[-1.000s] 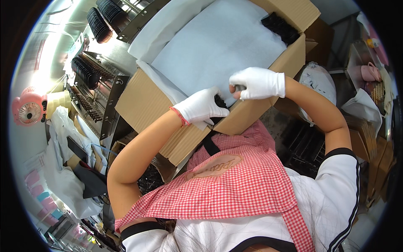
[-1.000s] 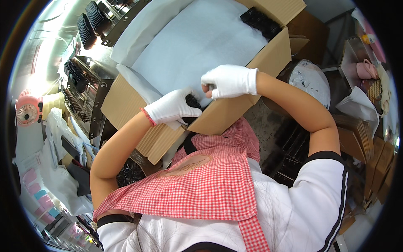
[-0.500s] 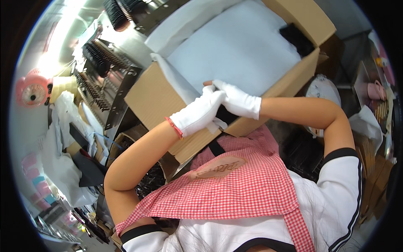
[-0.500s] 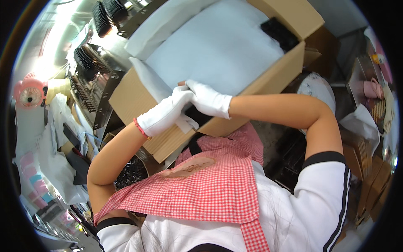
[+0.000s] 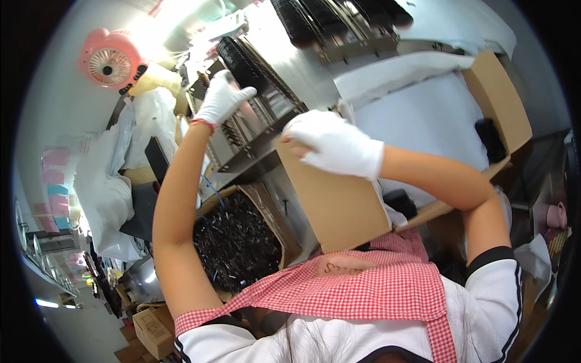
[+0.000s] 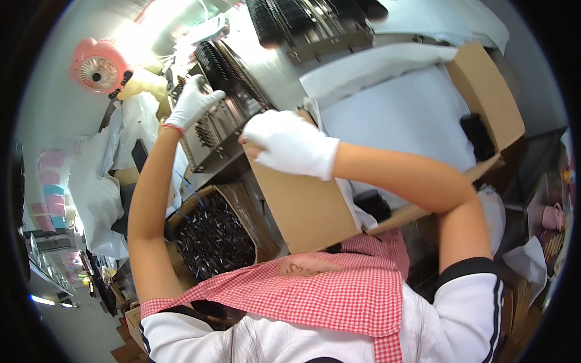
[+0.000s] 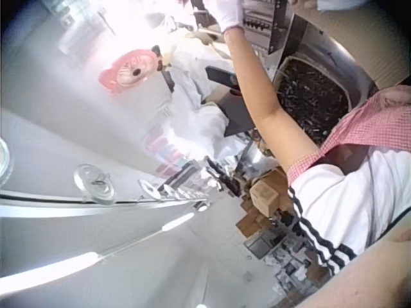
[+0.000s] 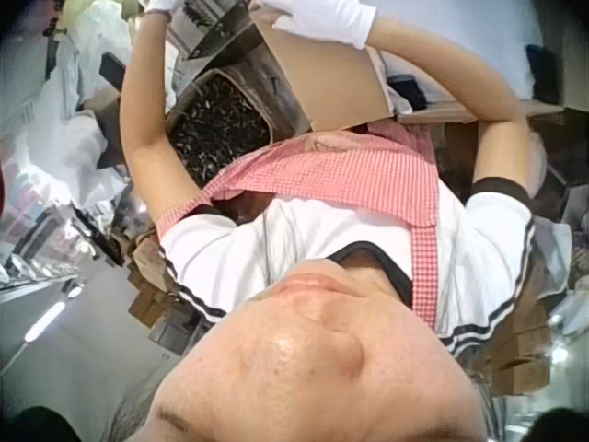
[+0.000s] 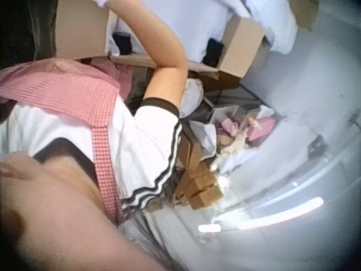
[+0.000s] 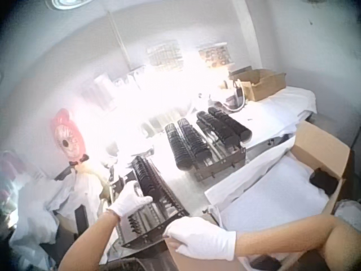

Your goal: The person repeatedly picks small black components from a metal rack and places them into a cardboard box lined with white paper. The person handles the components one at a time, occasionally adjusting the rack or the box contents.

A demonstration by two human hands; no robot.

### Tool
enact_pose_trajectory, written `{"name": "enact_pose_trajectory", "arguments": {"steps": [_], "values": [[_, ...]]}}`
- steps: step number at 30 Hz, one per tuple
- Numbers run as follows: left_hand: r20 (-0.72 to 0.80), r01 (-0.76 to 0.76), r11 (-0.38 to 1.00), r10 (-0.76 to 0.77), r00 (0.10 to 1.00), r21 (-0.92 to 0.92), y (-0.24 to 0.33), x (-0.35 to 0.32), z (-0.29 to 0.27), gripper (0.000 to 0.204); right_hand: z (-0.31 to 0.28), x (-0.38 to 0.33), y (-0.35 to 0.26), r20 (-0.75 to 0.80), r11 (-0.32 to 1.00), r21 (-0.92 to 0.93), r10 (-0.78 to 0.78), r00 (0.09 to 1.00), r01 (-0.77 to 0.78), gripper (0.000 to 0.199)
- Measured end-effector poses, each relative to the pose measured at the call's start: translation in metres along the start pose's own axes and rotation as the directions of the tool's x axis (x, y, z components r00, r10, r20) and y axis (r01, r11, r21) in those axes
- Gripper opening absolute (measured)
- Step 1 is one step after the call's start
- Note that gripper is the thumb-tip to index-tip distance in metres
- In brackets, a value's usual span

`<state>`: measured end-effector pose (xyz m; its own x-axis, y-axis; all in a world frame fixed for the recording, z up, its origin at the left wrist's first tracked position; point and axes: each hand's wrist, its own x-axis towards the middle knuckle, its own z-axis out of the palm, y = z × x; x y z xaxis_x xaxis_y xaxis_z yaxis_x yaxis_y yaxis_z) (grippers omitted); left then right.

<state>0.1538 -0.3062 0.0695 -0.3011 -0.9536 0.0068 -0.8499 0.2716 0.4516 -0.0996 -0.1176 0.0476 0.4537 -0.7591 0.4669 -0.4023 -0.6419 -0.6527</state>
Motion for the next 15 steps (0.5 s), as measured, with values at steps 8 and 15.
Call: {"name": "enact_pose_trajectory", "arguments": {"steps": [8, 15], "values": [[0.049, -0.049, 0.997, 0.046, 0.998, 0.064, 0.016, 0.024, 0.012, 0.076, 0.075, 0.103, 0.017, 0.213, 0.903, -0.368, 0.314, 0.925, -0.222, 0.031], [0.093, 0.166, 0.986, -0.164, 0.982, -0.017, 0.037, 0.034, 0.034, 0.053, 0.065, 0.097, 0.032, 0.438, 0.928, -0.357, 0.267, 0.859, -0.106, 0.028]]}}
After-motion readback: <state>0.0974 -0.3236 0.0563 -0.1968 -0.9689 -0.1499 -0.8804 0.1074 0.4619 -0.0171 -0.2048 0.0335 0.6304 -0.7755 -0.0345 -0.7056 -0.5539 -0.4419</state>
